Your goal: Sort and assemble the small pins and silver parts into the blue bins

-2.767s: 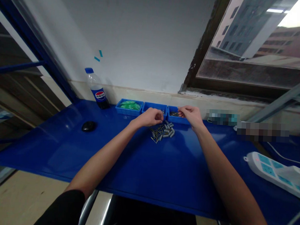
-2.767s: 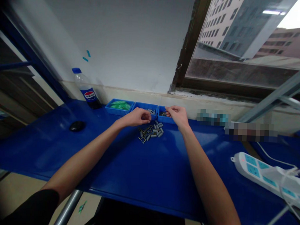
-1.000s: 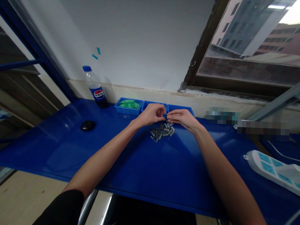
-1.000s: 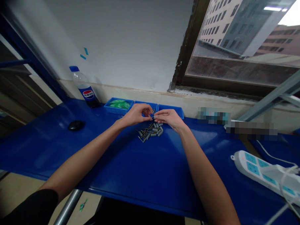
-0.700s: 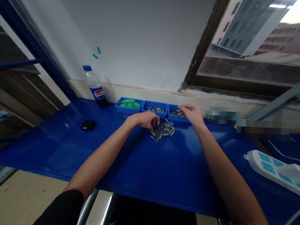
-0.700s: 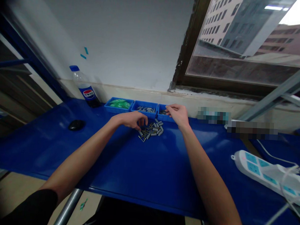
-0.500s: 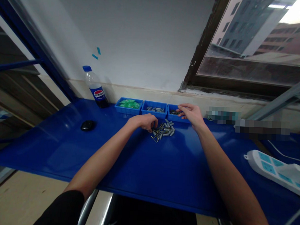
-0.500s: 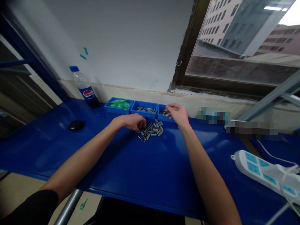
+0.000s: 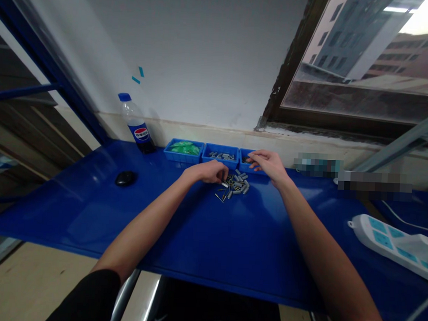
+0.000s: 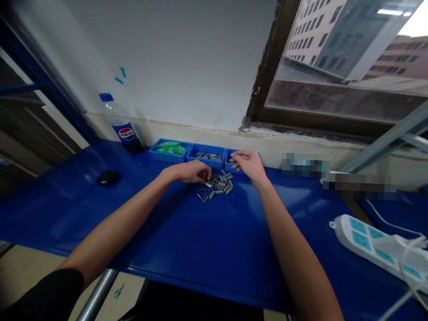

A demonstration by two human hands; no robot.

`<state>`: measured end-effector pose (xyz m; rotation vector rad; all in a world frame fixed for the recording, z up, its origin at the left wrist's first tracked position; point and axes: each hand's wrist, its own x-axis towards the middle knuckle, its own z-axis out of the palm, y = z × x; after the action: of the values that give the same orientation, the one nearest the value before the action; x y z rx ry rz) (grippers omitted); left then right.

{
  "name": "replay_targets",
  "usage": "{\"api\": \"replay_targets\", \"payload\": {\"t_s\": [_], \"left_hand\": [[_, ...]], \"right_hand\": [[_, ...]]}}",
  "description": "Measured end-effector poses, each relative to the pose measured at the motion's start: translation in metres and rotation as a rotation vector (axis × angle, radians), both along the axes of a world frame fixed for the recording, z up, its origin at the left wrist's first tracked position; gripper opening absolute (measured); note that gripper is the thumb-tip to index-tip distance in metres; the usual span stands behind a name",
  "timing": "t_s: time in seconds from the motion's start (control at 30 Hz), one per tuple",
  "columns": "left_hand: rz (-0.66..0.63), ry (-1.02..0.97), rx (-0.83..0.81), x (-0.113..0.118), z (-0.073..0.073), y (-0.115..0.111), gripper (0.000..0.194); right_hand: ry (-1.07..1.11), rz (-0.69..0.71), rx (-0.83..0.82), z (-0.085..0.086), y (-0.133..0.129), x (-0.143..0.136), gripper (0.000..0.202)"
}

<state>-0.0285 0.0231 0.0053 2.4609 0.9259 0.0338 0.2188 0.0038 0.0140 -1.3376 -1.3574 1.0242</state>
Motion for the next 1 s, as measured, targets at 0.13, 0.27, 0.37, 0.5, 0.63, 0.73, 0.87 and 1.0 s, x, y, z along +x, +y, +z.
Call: {"api": "replay_targets", "payload": {"t_s": [0.13,0.27,0.37,0.5,0.63,0.73,0.87,1.0], "left_hand": [[-0.004,-0.071,0.022,-0.001,0.006,-0.002,0.025],[-0.009,-0.01,0.023,-0.003,0.006,-0.001,0.036],[0.014,0.04,-0.013,-0.002,0.002,-0.001,0.038],[0.021,0.039,-0.032,-0.002,-0.001,-0.002,0.035],[0.014,0.052,0.0,-0.005,0.003,-0.001,0.036],[-0.008,-0.025,0.009,-0.006,0.01,-0.002,0.036],[-0.02,-0.246,0.063,-0.003,0.022,-0.005,0.032],[0.019,-0.459,0.092,0.003,0.025,-0.007,0.03]], "right_hand": [[-0.016,0.018,-0.008,0.0,-0.002,-0.002,0.017],[-0.04,0.044,-0.029,-0.001,-0.003,-0.003,0.015],[-0.046,0.07,-0.037,-0.003,-0.002,-0.003,0.015],[-0.051,0.096,-0.028,-0.005,-0.001,-0.003,0.015],[-0.069,0.11,-0.034,-0.006,-0.001,-0.003,0.017],[-0.088,0.133,-0.041,-0.005,-0.003,-0.005,0.017],[-0.101,0.257,-0.059,-0.003,-0.007,-0.005,0.013],[-0.041,0.419,-0.134,-0.002,-0.011,-0.004,0.019]]}}
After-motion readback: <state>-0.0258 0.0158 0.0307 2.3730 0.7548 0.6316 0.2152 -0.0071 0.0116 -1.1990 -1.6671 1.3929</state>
